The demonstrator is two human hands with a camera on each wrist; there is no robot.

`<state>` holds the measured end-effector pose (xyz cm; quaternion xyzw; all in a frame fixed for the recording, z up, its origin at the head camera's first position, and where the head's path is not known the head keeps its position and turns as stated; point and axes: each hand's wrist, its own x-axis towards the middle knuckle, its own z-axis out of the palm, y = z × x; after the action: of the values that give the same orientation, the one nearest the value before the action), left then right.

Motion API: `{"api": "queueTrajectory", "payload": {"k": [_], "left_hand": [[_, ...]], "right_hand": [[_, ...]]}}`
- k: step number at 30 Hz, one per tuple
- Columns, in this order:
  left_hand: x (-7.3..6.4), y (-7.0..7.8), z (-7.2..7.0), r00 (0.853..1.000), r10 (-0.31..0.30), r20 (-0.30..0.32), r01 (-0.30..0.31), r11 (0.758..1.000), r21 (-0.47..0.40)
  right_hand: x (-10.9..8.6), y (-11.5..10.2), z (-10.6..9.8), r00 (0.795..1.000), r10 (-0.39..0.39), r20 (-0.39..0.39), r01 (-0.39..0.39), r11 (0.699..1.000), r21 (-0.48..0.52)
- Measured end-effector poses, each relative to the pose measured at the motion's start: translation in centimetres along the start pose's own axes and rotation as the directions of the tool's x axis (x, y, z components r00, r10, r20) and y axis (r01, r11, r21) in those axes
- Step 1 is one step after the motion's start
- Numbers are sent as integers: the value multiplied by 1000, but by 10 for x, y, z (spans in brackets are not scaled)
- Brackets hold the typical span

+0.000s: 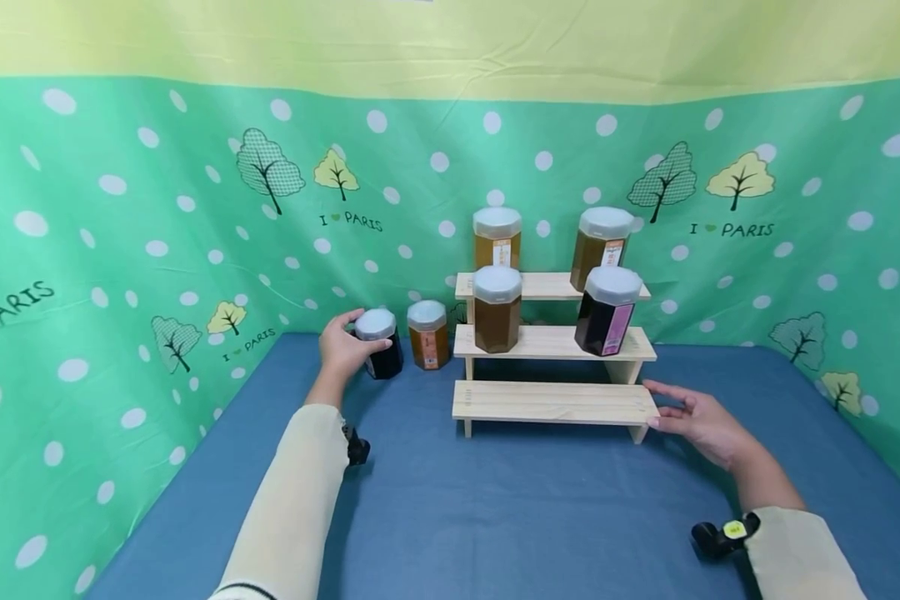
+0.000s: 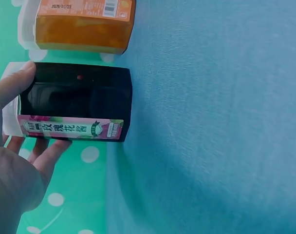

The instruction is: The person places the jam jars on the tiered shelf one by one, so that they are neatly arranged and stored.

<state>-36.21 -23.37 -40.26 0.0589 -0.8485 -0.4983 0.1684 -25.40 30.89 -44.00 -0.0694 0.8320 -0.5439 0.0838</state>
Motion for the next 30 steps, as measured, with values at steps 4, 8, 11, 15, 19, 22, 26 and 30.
{"api": "queueTrajectory", "payload": {"k": [4, 8, 11, 15, 19, 22, 26, 30], "left_hand": [[-7, 1, -2, 1000, -2, -9, 2, 1000, -13], [-15, 0, -4, 1000, -9, -12, 9, 1000, -19], [-21, 0, -6, 1000, -1, -7, 0, 1000, -30], [-27, -1, -9, 1000, 14, 0, -14, 999, -33], [-32, -1, -12, 1000, 26, 8, -26, 999, -40], [-36, 0, -14, 999, 30, 12, -29, 998, -50], [-41, 0, -17, 1000, 23, 15, -22, 998, -62], [-46, 3, -19, 999, 30, 13, -29, 997, -69]], "right_hand": [[0, 2, 0, 1000, 0, -7, 0, 1000, 11], [0, 2, 0, 1000, 8, -10, -7, 1000, 24], [0, 2, 1, 1000, 12, -15, -12, 999, 29], [-1, 1, 1, 1000, 8, -17, -7, 1000, 30], [-1, 2, 0, 1000, 7, -20, -6, 1000, 30], [-1, 2, 0, 1000, 8, -24, -7, 999, 32], [0, 3, 1, 1000, 7, -27, -6, 999, 40], [-1, 3, 1, 1000, 4, -28, -3, 999, 42]]}}
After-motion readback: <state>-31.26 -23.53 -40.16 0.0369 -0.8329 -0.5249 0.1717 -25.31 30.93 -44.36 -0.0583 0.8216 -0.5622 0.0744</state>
